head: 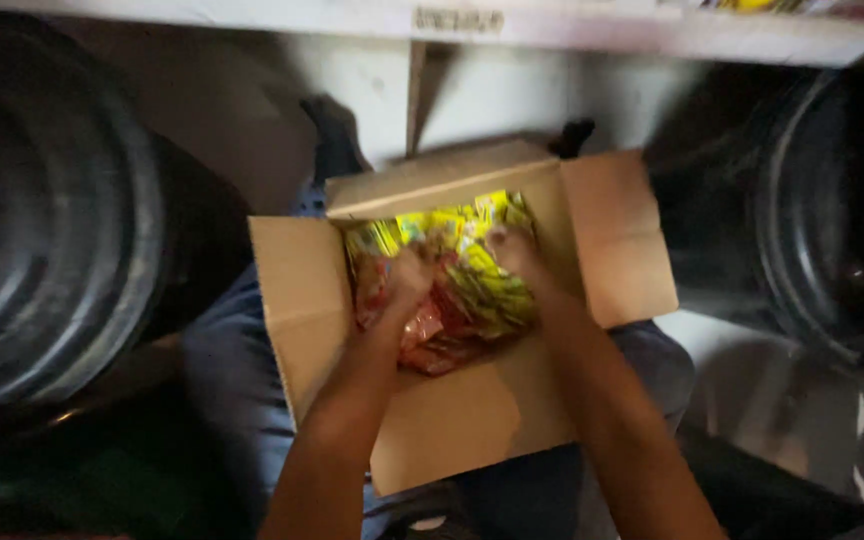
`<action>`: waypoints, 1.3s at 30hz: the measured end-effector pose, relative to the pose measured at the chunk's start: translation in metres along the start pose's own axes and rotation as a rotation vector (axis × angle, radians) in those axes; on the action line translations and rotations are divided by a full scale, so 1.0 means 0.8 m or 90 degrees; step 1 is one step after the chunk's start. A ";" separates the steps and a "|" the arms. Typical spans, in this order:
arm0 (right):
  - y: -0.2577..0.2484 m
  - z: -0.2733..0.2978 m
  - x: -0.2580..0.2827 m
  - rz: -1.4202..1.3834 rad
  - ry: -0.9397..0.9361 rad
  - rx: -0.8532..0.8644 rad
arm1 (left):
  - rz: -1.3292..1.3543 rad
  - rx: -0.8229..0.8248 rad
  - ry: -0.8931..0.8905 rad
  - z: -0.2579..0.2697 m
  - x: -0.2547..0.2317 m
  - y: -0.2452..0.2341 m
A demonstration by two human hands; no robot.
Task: The person takes small yellow and red packets from a cardboard box on their lap and places them onto a white shelf. They arrange the packets in neat rows alongside other items like bottles and larger boxes.
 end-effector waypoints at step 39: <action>0.009 0.044 0.163 -0.147 0.051 -0.205 | 0.694 0.177 -0.020 0.036 -0.034 0.024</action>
Point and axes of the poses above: each hand's wrist, its own z-axis away from the middle knuckle, its own y-axis out of the palm, x = y × z, the point moved 6 cm from there along -z, towards the middle knuckle, and after that the axes turned 3 degrees about z, right-handed, at the moved point
